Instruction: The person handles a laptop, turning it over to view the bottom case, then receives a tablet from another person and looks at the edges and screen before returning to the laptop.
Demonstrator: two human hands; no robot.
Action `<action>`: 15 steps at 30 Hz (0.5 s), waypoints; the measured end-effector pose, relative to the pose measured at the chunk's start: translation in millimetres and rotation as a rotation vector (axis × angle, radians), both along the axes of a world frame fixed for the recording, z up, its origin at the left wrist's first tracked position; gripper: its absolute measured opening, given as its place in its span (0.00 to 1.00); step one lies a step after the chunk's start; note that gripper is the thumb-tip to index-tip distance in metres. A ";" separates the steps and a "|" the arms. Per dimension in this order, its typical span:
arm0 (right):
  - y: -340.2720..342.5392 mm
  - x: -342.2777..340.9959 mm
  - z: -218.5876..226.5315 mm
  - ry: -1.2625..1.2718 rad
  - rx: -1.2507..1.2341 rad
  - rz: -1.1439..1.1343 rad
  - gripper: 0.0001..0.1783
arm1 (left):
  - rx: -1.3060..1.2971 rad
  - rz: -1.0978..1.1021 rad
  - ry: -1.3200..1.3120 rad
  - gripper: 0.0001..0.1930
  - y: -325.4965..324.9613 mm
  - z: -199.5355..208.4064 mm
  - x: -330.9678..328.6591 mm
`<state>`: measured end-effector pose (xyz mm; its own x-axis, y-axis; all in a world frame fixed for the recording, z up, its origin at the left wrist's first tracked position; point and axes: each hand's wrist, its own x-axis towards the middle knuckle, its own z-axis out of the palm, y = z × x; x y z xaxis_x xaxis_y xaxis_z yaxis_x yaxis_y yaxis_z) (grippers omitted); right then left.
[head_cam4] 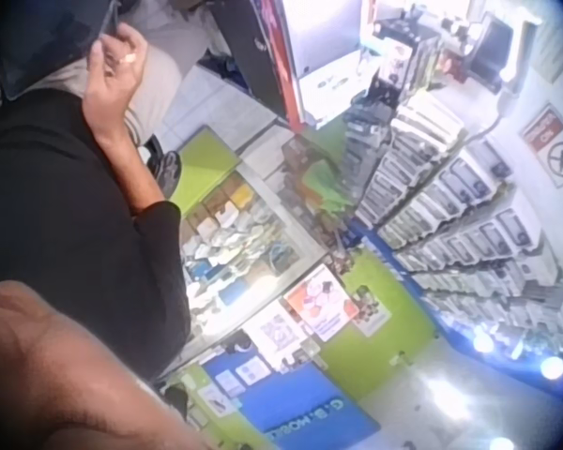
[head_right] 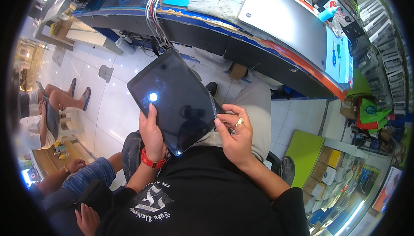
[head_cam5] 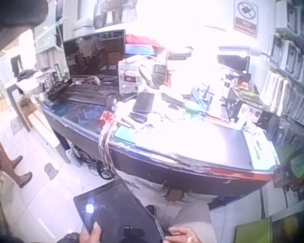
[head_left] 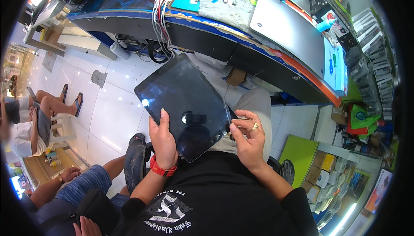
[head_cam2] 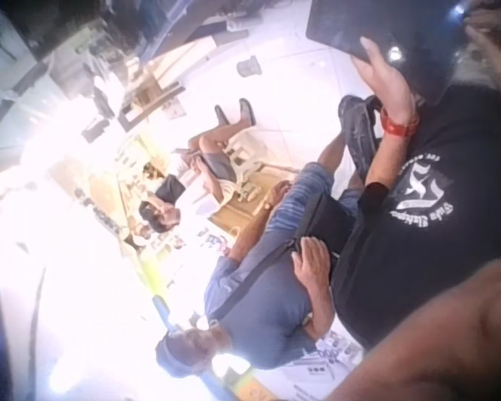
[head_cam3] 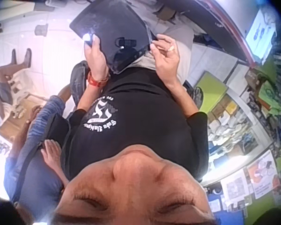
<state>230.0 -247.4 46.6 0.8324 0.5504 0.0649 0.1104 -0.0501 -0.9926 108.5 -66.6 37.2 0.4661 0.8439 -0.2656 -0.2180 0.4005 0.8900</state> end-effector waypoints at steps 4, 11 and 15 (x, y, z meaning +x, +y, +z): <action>0.3 -1.0 -1.0 -0.032 0.010 -0.008 0.07 | -0.041 0.015 -0.034 0.17 -2.5 7.6 2.4; -1.8 1.5 0.7 -0.009 -0.005 -0.007 0.08 | -0.016 -0.005 0.003 0.19 0.4 2.1 -0.5; -5.5 9.1 -8.3 0.198 0.081 -0.016 0.08 | -0.029 0.009 0.008 0.17 1.0 8.8 1.2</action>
